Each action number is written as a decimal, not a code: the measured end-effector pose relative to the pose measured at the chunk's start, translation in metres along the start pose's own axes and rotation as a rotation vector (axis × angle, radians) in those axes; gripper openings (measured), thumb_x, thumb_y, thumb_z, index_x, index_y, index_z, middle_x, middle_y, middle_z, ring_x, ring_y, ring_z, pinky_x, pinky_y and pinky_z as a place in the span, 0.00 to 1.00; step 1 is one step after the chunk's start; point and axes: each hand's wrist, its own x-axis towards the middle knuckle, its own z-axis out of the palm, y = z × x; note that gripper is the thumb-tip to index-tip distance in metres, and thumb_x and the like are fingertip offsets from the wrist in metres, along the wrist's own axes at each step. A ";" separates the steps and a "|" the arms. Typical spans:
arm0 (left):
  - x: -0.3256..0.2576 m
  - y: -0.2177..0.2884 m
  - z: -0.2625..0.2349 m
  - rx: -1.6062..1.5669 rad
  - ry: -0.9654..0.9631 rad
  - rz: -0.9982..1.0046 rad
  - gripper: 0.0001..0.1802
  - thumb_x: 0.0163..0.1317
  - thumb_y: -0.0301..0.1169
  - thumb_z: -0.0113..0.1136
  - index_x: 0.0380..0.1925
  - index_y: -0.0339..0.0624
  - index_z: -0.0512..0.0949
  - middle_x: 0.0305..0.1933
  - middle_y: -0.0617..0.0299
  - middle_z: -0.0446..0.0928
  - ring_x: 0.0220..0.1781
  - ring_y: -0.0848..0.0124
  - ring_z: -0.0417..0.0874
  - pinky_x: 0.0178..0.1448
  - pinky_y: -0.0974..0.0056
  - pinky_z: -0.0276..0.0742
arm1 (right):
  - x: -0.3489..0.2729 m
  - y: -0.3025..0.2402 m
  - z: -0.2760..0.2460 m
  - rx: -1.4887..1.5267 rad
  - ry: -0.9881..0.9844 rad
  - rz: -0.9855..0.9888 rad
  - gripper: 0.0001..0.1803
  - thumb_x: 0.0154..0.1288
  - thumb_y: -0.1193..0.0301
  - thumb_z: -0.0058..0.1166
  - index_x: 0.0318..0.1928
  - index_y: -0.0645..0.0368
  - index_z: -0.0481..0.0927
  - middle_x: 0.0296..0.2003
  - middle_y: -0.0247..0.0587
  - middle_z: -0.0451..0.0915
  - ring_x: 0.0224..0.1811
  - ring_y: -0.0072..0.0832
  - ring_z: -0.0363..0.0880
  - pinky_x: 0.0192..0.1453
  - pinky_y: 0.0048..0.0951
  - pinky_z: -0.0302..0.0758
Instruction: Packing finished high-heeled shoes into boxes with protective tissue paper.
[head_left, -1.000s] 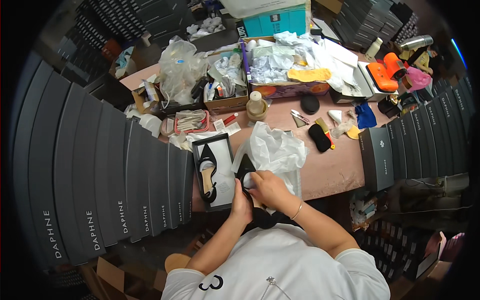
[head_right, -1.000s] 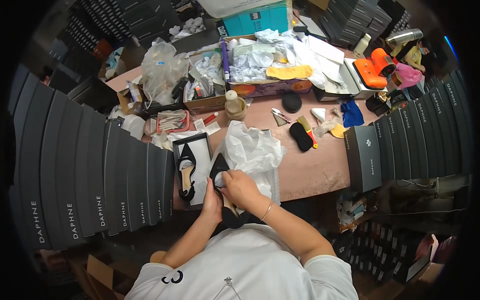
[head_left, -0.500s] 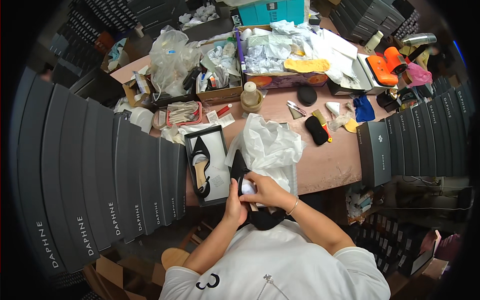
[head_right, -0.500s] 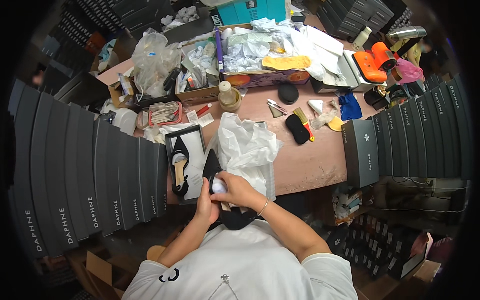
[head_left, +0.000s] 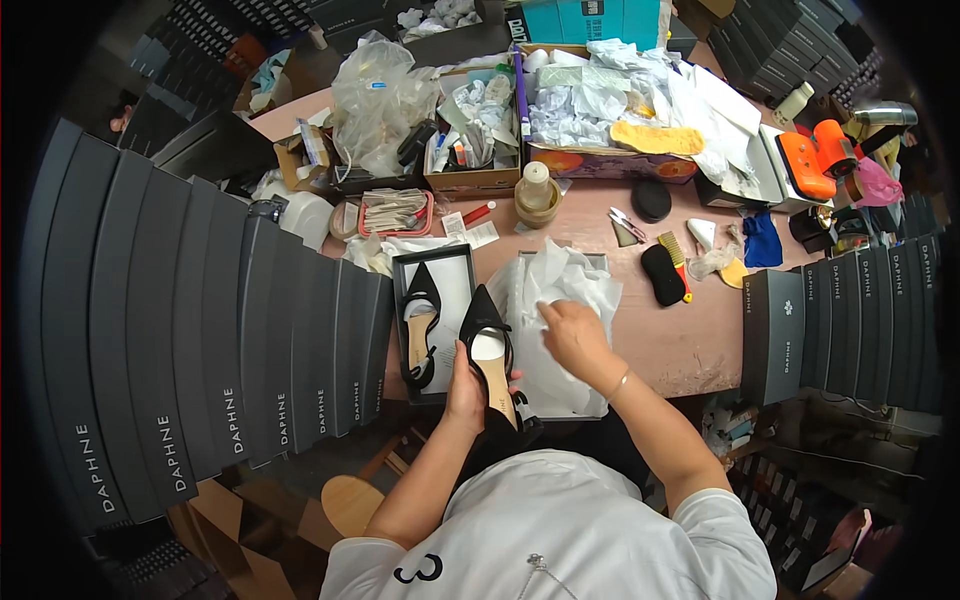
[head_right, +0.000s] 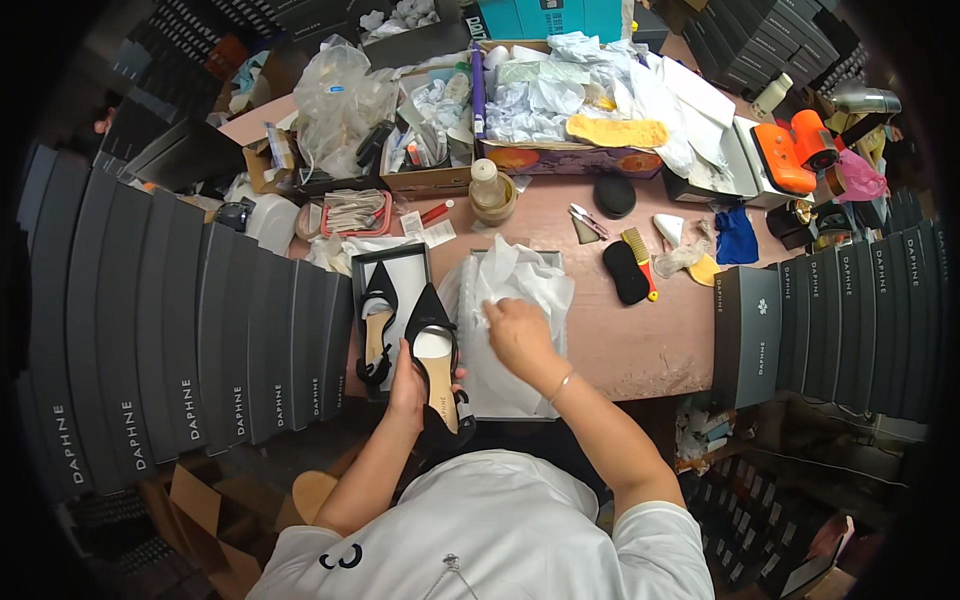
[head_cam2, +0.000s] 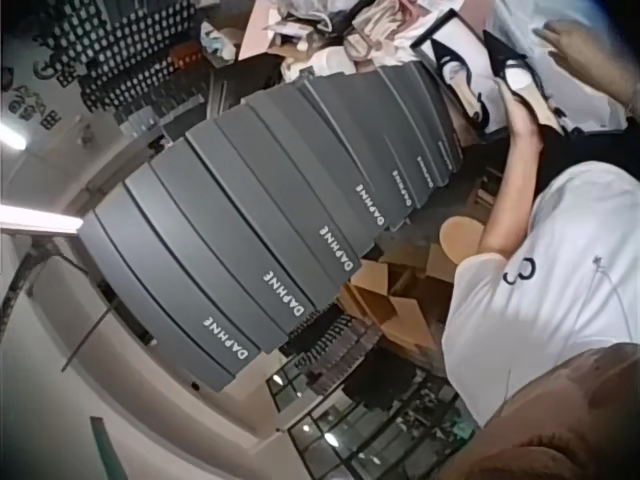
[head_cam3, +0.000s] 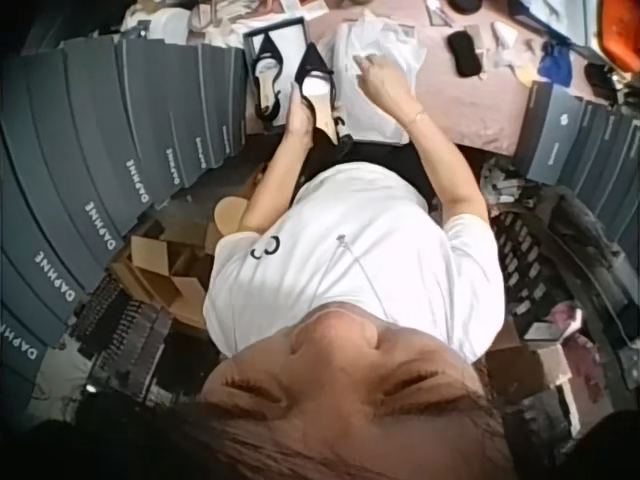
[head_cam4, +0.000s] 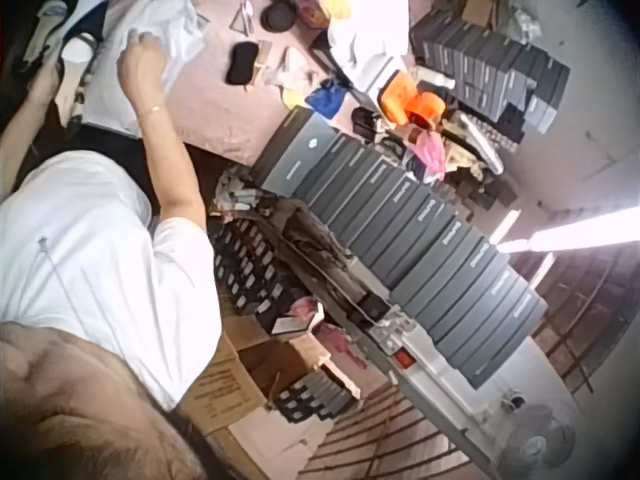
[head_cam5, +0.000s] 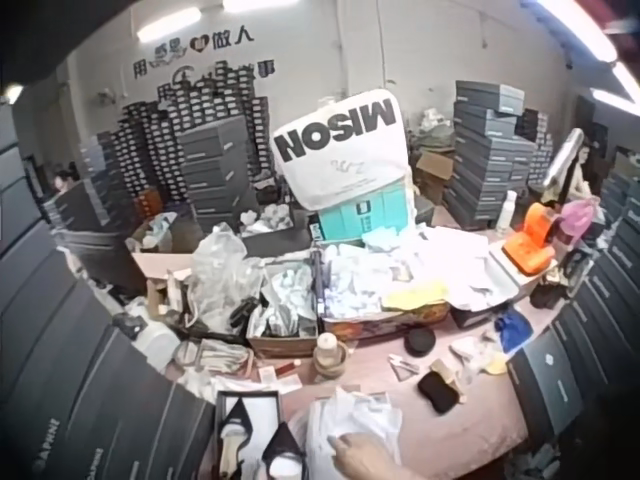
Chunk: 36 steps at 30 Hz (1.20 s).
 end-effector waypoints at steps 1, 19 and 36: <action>-0.006 -0.003 0.007 -0.032 0.019 -0.008 0.39 0.67 0.64 0.26 0.57 0.42 0.68 0.50 0.55 0.76 0.46 0.62 0.80 0.40 0.59 0.79 | -0.002 -0.019 -0.018 0.160 0.015 -0.105 0.23 0.55 0.71 0.55 0.53 0.57 0.72 0.41 0.41 0.77 0.38 0.39 0.78 0.42 0.39 0.72; -0.033 -0.027 0.023 0.081 0.035 0.056 0.40 0.64 0.68 0.27 0.49 0.45 0.74 0.40 0.61 0.78 0.38 0.70 0.80 0.34 0.65 0.78 | -0.063 -0.062 -0.025 0.216 0.021 -0.280 0.09 0.45 0.74 0.60 0.28 0.56 0.73 0.24 0.38 0.70 0.27 0.36 0.75 0.31 0.36 0.74; -0.041 -0.029 0.033 -0.074 0.125 0.013 0.40 0.67 0.65 0.29 0.65 0.46 0.57 0.63 0.57 0.65 0.63 0.62 0.69 0.62 0.56 0.71 | -0.011 -0.082 0.068 0.611 -0.207 0.291 0.39 0.71 0.45 0.29 0.35 0.77 0.72 0.33 0.67 0.72 0.40 0.57 0.69 0.56 0.51 0.60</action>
